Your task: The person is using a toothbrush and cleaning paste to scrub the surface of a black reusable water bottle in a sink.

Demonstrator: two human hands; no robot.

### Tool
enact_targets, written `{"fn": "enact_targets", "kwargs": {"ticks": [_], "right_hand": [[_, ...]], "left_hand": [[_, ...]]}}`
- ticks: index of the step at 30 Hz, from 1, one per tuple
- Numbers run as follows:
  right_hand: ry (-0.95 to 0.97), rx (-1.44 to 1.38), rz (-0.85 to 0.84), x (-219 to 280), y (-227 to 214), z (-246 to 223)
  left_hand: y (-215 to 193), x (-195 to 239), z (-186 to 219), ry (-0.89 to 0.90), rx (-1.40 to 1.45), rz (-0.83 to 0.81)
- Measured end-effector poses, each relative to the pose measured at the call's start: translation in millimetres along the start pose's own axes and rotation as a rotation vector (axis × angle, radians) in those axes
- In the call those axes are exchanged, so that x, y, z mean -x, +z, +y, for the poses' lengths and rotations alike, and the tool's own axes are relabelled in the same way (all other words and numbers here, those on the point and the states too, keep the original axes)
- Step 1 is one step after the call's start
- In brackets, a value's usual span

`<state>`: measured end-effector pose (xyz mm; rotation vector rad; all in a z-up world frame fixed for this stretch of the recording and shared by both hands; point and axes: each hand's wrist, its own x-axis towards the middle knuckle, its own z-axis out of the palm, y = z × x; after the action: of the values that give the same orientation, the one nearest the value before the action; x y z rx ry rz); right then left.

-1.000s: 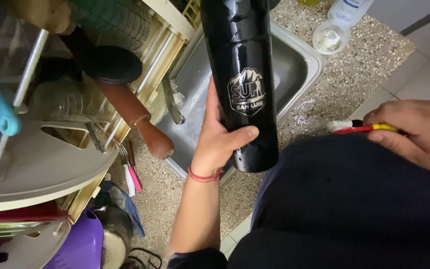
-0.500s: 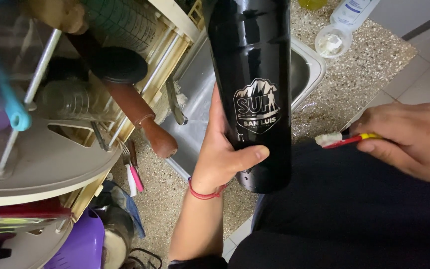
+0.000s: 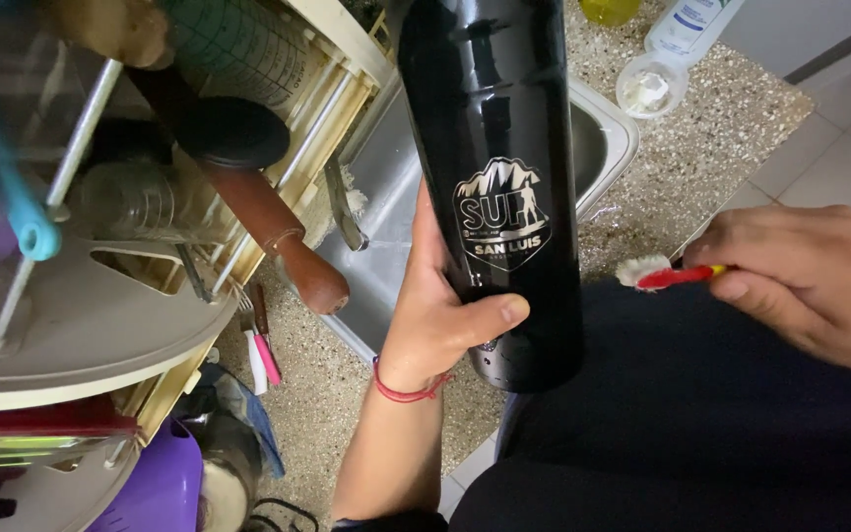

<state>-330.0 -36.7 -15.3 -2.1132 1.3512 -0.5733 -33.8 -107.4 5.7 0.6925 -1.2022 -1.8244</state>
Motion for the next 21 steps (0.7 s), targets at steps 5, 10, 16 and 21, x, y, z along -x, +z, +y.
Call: {"fn": "enact_targets", "kwargs": {"ticks": [5, 10, 16, 21], "right_hand": [[0.042, 0.042, -0.010, 2, 2, -2], [0.013, 0.047, -0.037, -1, 2, -4], [-0.010, 0.006, -0.011, -5, 0, -12], [0.003, 0.028, -0.025, -6, 1, -13]], "left_hand": [[4, 2, 6, -0.023, 0.007, -0.002], [3, 5, 5, -0.026, 0.024, 0.000], [4, 8, 5, -0.020, 0.063, -0.002], [5, 8, 9, -0.028, 0.025, -0.005]]}}
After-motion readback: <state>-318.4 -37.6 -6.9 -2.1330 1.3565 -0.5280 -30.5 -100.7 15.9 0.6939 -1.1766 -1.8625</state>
